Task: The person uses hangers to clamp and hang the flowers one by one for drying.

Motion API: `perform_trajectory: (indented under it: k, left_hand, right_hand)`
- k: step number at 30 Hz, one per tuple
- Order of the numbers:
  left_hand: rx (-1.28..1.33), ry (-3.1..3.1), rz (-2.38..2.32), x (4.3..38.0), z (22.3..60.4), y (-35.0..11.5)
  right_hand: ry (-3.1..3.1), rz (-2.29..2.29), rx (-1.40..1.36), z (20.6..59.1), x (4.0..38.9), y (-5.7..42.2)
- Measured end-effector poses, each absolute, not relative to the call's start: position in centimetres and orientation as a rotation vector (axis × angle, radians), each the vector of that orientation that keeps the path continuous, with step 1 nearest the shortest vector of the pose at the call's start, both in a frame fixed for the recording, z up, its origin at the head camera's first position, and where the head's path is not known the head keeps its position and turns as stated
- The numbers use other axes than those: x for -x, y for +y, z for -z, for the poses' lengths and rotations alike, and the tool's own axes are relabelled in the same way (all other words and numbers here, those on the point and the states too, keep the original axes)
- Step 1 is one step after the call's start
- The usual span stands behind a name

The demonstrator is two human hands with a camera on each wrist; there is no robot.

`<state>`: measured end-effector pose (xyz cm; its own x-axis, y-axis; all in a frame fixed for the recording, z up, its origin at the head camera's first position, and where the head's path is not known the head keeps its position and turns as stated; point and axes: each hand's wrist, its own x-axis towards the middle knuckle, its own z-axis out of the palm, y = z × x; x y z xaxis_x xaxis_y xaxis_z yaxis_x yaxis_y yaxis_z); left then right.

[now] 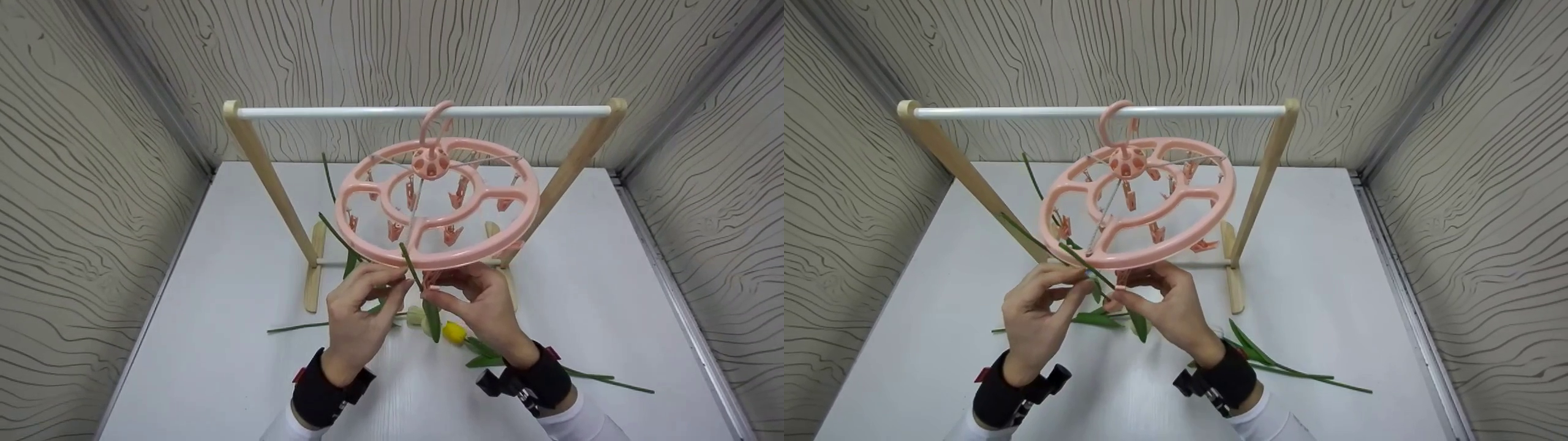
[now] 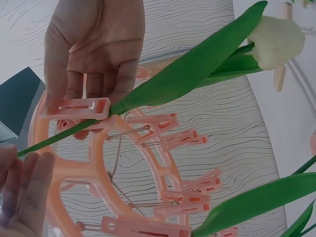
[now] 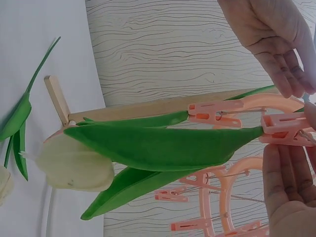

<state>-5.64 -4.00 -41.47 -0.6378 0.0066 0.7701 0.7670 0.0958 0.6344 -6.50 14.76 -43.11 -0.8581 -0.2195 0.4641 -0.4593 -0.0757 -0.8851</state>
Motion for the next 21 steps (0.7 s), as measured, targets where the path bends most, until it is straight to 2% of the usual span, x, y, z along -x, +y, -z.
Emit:
perform_trajectory:
  k: [8, 21]
  left_hand:
    - [0.757, -1.810, 1.585, 5.4, 42.4, -4.2]
    - [0.740, -1.899, 1.621, 4.9, 44.2, -4.5]
  right_hand:
    - [-1.947, -2.073, -0.793, 43.2, 7.0, 15.3]
    - [-1.952, -2.056, -0.694, 44.0, 7.7, 16.7]
